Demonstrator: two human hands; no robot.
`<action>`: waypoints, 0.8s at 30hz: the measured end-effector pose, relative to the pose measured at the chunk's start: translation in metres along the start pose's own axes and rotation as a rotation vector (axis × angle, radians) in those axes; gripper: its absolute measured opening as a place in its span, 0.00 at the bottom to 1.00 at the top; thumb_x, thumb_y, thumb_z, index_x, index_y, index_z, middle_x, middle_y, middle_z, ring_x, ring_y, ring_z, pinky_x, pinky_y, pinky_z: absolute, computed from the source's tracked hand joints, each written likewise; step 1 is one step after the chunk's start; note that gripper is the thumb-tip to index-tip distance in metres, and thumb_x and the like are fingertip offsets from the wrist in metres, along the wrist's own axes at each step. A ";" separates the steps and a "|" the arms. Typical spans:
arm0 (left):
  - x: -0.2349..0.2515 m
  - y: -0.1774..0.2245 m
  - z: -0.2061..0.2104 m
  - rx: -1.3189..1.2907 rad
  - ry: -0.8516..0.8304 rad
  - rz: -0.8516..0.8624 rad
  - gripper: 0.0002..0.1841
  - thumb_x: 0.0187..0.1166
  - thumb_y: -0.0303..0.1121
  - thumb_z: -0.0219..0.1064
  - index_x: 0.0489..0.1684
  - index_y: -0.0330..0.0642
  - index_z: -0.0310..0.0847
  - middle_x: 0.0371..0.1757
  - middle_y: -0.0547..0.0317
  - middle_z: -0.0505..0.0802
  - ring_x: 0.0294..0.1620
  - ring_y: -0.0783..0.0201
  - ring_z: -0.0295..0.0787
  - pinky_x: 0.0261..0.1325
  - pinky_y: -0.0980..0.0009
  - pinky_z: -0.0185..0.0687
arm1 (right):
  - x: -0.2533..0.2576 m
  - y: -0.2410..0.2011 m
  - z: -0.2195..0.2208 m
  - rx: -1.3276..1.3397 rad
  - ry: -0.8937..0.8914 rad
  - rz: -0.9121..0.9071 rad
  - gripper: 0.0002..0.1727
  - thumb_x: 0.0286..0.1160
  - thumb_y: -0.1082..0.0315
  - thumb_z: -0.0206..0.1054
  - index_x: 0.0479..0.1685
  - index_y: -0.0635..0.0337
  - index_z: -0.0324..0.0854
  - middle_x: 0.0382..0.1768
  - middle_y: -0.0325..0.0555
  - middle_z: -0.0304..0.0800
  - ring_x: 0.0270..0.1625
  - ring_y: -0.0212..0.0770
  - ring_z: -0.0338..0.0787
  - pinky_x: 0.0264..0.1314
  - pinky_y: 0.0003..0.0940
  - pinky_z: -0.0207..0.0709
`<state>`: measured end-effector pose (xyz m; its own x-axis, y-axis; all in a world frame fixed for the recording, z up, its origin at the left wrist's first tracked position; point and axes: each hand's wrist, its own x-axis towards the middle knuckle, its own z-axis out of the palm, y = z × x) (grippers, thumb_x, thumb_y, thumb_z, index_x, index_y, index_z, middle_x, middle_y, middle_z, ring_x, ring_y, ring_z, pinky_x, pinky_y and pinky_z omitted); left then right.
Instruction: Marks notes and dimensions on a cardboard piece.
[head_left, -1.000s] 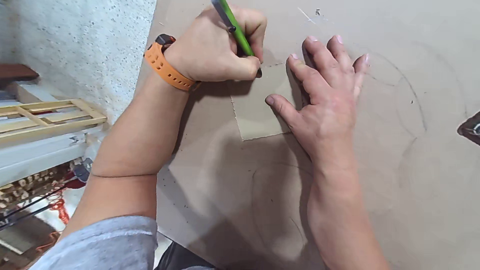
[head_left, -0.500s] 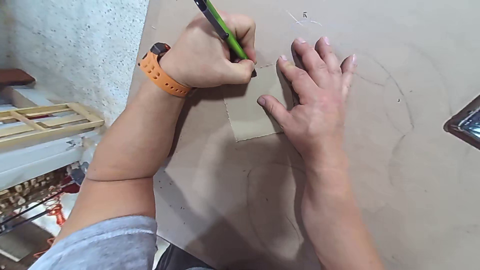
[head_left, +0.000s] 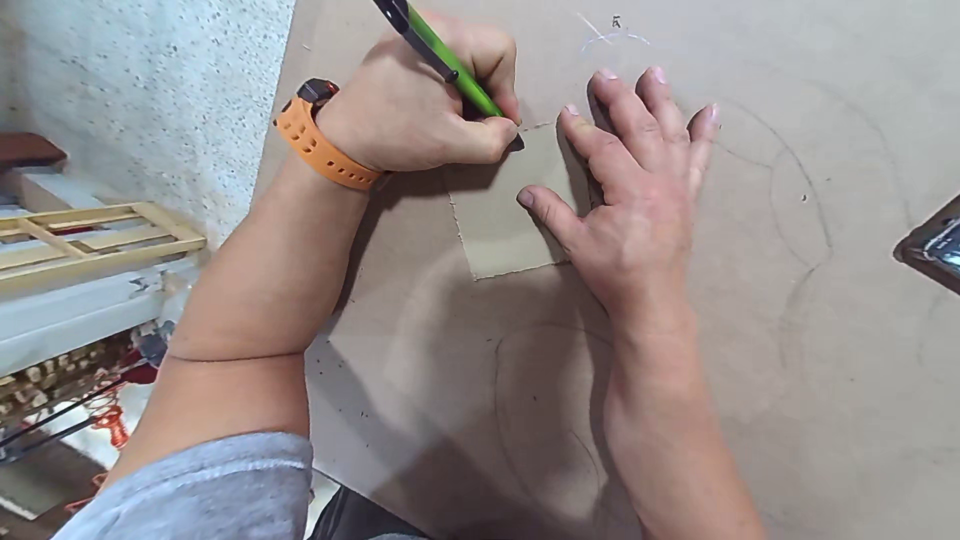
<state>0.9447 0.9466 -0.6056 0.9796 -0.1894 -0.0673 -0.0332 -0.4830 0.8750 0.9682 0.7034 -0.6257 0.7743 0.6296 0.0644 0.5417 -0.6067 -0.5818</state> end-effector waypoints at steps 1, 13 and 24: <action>0.000 0.000 -0.002 -0.005 -0.025 -0.004 0.03 0.68 0.34 0.70 0.31 0.48 0.85 0.33 0.67 0.92 0.28 0.78 0.85 0.27 0.79 0.79 | 0.000 0.000 0.000 0.003 0.002 -0.002 0.35 0.70 0.36 0.71 0.76 0.41 0.83 0.88 0.35 0.70 0.95 0.48 0.56 0.94 0.71 0.32; -0.042 -0.012 -0.035 -0.306 0.155 0.080 0.14 0.83 0.47 0.67 0.36 0.48 0.87 0.48 0.61 0.94 0.49 0.62 0.92 0.52 0.62 0.91 | -0.003 0.000 0.003 -0.012 0.013 0.024 0.35 0.69 0.31 0.69 0.75 0.36 0.84 0.87 0.31 0.70 0.95 0.46 0.56 0.95 0.70 0.32; -0.056 0.028 -0.041 -0.583 0.281 0.285 0.43 0.59 0.88 0.50 0.28 0.54 0.85 0.26 0.70 0.85 0.29 0.70 0.81 0.36 0.70 0.78 | 0.000 -0.001 0.010 -0.046 0.142 0.096 0.36 0.78 0.33 0.61 0.78 0.45 0.81 0.83 0.41 0.77 0.90 0.49 0.67 0.94 0.65 0.46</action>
<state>0.8970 0.9791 -0.5580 0.9652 0.0252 0.2604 -0.2616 0.1037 0.9596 0.9641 0.7085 -0.6336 0.8595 0.4953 0.1260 0.4754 -0.6842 -0.5531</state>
